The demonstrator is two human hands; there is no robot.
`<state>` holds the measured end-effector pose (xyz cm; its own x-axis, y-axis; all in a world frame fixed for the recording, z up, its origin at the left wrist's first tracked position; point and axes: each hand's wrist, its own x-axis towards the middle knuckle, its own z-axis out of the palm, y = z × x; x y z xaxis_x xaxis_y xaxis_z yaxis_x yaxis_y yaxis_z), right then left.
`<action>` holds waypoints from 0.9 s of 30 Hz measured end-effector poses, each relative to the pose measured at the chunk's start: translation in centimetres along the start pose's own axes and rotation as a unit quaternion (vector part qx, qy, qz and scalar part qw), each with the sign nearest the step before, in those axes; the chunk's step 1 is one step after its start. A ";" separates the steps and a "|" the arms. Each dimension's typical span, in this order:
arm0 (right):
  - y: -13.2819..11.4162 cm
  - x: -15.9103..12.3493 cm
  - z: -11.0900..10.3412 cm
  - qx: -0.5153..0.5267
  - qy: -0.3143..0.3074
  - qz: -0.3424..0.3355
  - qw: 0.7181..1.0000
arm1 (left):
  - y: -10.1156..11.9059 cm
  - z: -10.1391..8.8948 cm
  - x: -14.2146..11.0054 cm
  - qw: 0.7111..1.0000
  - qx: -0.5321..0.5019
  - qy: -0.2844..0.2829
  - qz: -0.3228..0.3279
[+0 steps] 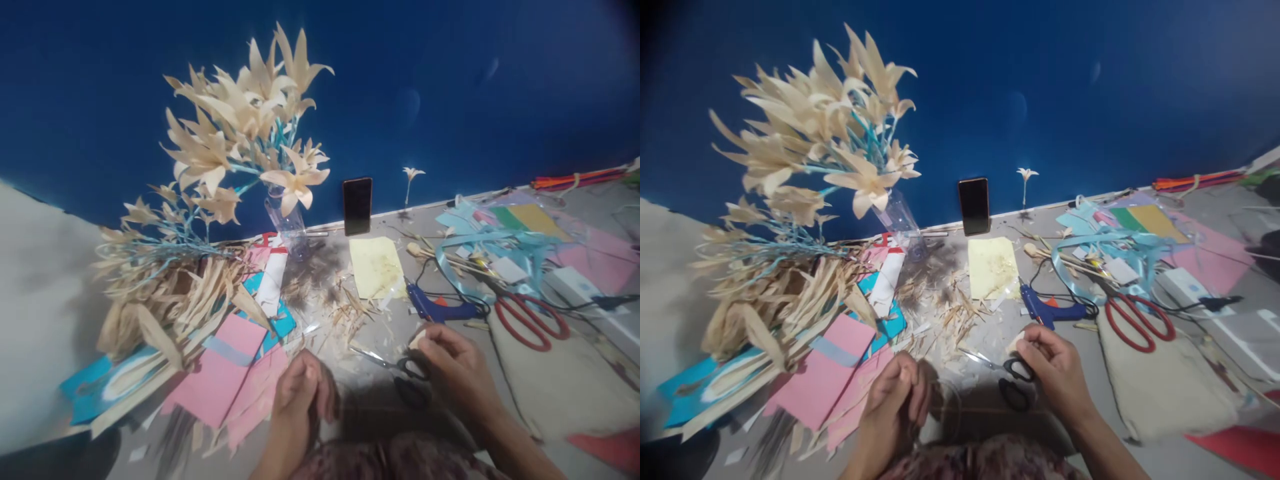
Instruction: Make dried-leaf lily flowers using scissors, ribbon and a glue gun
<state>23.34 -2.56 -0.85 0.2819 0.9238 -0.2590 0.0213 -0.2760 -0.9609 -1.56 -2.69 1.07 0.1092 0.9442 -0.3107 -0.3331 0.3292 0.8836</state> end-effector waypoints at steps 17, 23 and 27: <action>1.0 -1.0 -1.4 -0.103 0.063 -0.035 0.992 | 2.3 -2.1 -1.5 0.938 0.305 0.154 0.064; 0.9 -1.7 -1.9 -0.134 0.067 -0.040 0.988 | 2.2 -3.1 -2.4 0.914 0.392 0.059 0.089; 1.7 -2.1 -2.7 -0.149 0.070 -0.042 0.985 | 2.1 -4.9 -2.9 0.888 0.438 0.106 0.095</action>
<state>25.31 -5.70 -1.64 0.3959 0.9069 -0.1438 0.3254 -0.2851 -0.9016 -7.14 -4.75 2.09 -0.0805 0.9912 -0.1048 0.5397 0.1317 0.8315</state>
